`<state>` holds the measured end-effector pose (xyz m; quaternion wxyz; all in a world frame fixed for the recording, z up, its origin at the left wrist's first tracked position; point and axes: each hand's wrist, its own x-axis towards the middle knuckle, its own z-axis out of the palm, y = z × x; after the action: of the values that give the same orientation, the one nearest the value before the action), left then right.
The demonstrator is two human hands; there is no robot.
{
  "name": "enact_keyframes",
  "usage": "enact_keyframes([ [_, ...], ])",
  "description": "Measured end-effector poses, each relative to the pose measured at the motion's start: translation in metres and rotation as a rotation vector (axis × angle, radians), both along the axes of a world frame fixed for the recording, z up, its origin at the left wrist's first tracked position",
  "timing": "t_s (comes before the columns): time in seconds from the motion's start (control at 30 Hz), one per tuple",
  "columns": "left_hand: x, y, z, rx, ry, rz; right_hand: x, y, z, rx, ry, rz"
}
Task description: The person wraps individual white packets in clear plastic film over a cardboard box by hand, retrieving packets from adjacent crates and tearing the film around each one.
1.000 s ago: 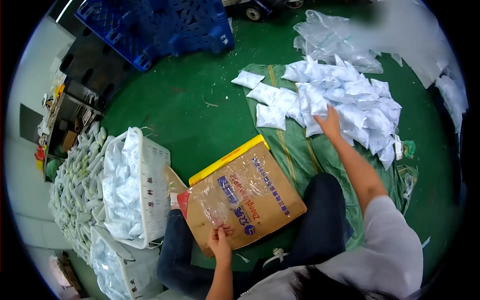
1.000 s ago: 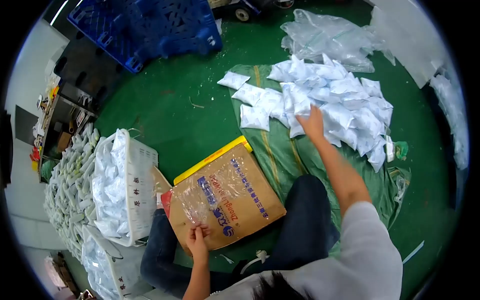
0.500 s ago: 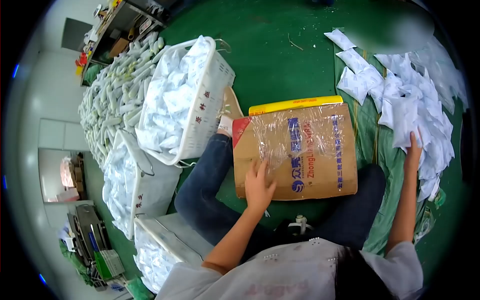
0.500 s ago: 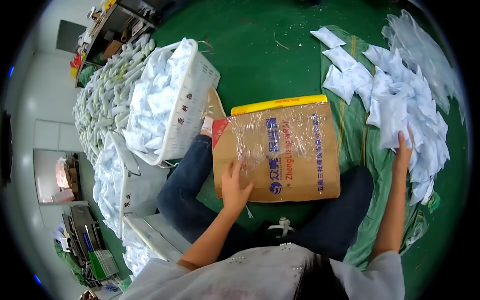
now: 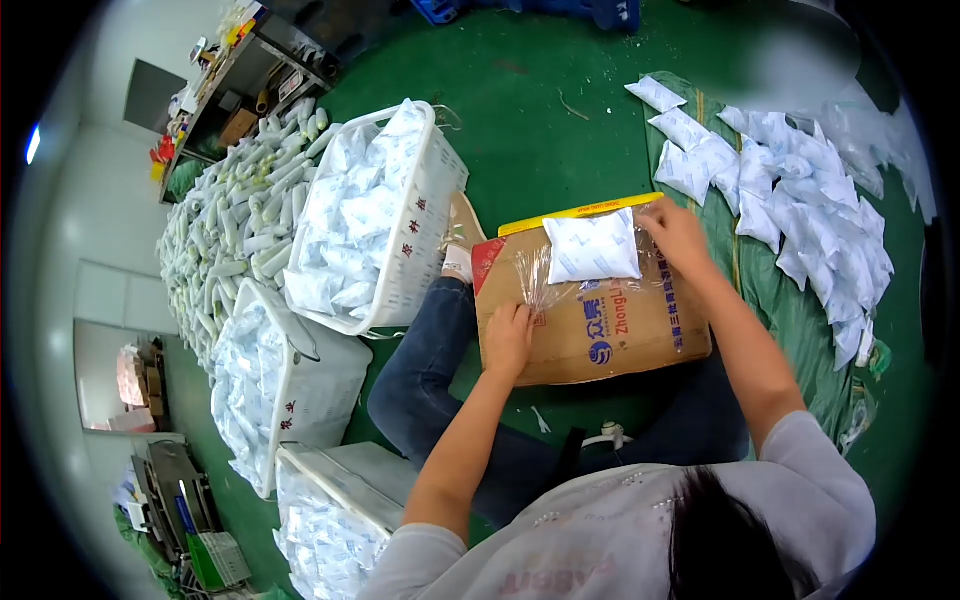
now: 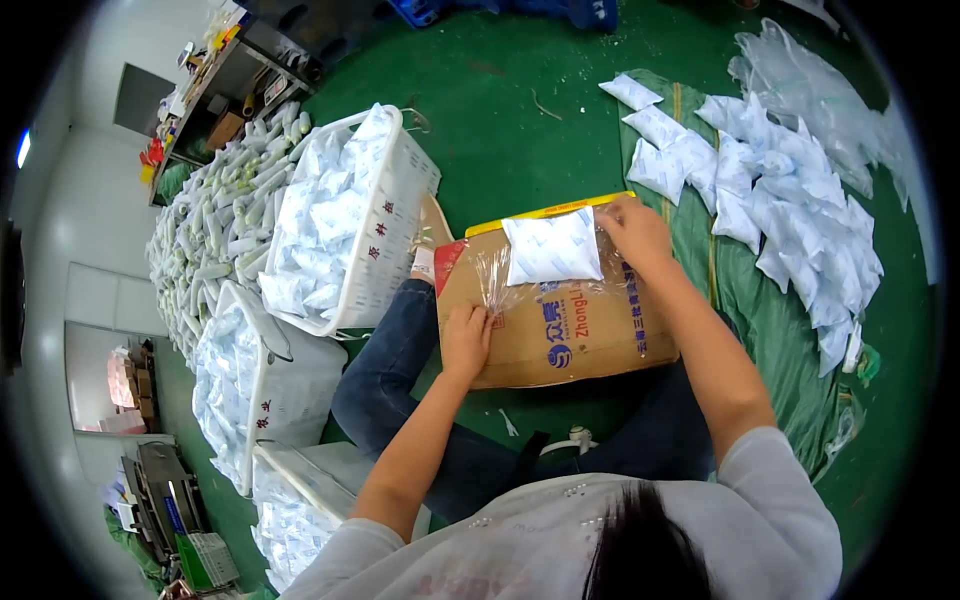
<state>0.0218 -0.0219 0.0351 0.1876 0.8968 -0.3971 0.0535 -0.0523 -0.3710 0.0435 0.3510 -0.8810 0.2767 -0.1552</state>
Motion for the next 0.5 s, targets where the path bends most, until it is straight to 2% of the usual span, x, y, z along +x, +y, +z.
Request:
enact_keyframes([
  [0.07,0.004,-0.001,0.010,-0.122,-0.019,-0.138,-0.042,0.004,0.018,0.107,0.123,0.006],
  [0.13,0.011,-0.008,0.014,-0.192,-0.040,-0.266,-0.077,0.022,-0.003,-0.422,-0.256,0.184],
  [0.2,0.017,-0.010,0.005,-0.189,-0.047,-0.384,-0.089,0.029,-0.006,-0.382,-0.240,0.190],
  [0.3,0.035,-0.010,-0.015,-0.136,0.013,-0.355,-0.085,0.026,-0.020,-0.326,-0.230,0.231],
  [0.4,0.035,0.006,0.005,0.004,0.253,-0.204,-0.095,0.015,-0.023,-0.332,-0.214,0.365],
  [0.5,0.026,0.055,0.063,0.106,0.270,-0.391,-0.164,0.010,0.031,-0.425,-0.217,0.500],
])
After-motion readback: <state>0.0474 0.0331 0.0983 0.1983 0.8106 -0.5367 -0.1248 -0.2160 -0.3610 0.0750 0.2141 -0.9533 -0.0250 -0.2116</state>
